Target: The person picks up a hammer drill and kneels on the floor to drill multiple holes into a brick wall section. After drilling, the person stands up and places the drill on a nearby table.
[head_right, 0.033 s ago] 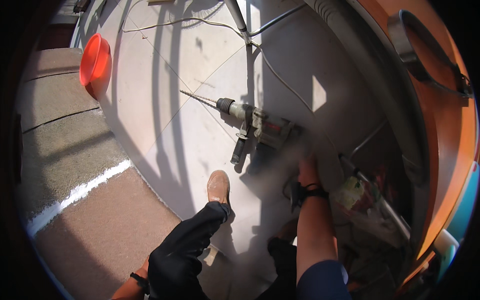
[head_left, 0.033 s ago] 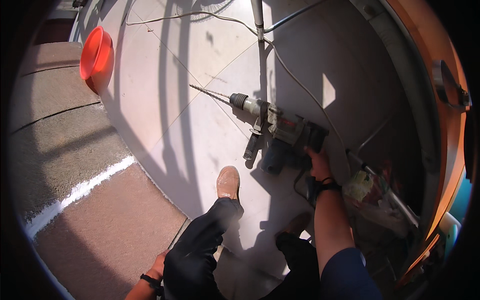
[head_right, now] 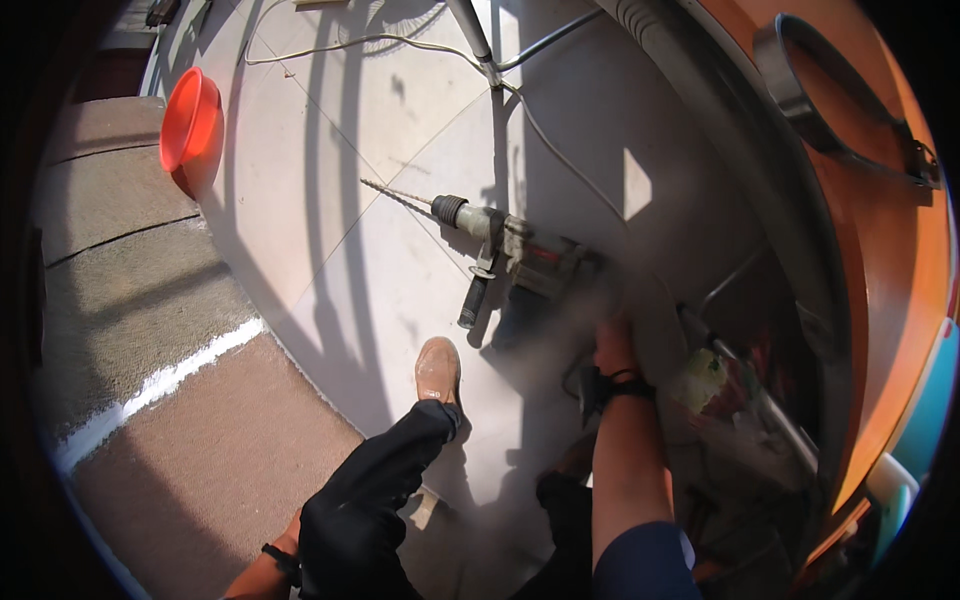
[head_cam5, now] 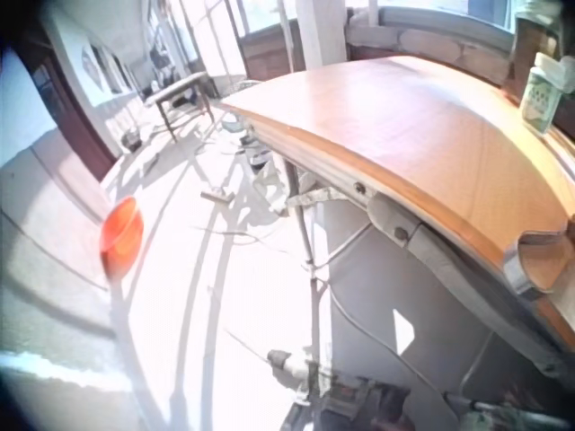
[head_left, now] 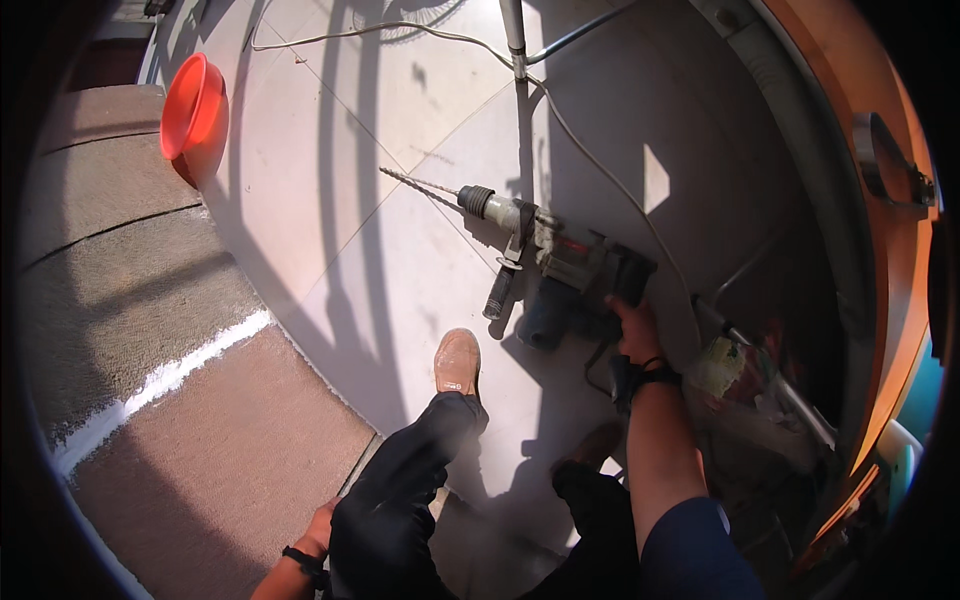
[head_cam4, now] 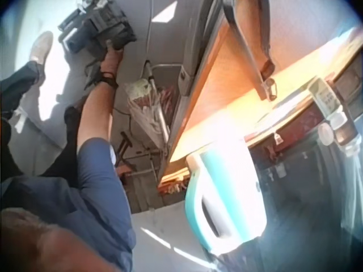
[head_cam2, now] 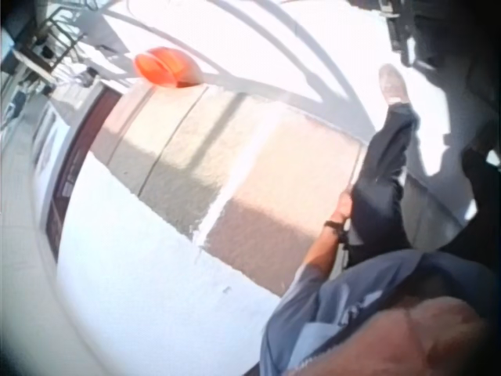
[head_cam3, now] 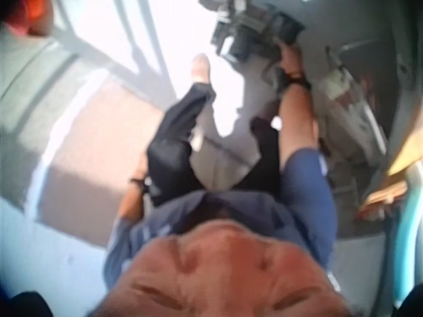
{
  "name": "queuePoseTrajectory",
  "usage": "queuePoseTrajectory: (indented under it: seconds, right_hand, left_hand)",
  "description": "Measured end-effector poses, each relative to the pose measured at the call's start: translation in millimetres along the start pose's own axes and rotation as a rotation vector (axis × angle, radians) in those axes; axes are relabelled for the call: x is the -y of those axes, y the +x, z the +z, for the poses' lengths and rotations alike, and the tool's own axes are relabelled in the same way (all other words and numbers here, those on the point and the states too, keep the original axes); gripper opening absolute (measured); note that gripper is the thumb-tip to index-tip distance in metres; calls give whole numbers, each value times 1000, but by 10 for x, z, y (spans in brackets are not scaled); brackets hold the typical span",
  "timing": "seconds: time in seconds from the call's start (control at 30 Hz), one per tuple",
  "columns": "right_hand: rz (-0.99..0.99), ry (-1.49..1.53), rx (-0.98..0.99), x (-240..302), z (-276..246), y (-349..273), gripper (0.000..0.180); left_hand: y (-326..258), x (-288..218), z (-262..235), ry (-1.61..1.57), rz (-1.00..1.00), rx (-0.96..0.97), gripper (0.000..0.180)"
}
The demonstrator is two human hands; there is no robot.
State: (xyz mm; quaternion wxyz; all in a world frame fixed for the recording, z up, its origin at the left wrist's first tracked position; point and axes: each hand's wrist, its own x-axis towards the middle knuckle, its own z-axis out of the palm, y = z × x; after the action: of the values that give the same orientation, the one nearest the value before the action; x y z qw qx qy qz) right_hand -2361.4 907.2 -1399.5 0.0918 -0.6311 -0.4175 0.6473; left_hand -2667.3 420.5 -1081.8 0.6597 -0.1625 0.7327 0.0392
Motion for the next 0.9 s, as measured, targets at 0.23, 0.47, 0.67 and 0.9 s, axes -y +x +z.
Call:
queuePoseTrajectory:
  seconds: [0.23, 0.47, 0.67, 0.9]
  right_hand:
    - [-322, -76, 127, 1202, -59, -1749, 21]
    - [-16, 8, -33, 3364, -1238, -4661, 39]
    - [-172, -282, -173, 4173, -2940, -7153, 59]
    - [-247, -115, -566, 3564, -4574, -10171, 43]
  left_hand:
    - [-1075, 377, 35, 20, 165, -94, 24]
    - [-3943, -311, 623, 81, 255, -55, 23]
    - [-6330, -621, 2069, 281, 498, -39, 26]
    - [-8186, 126, 4229, 691, 669, 286, 20]
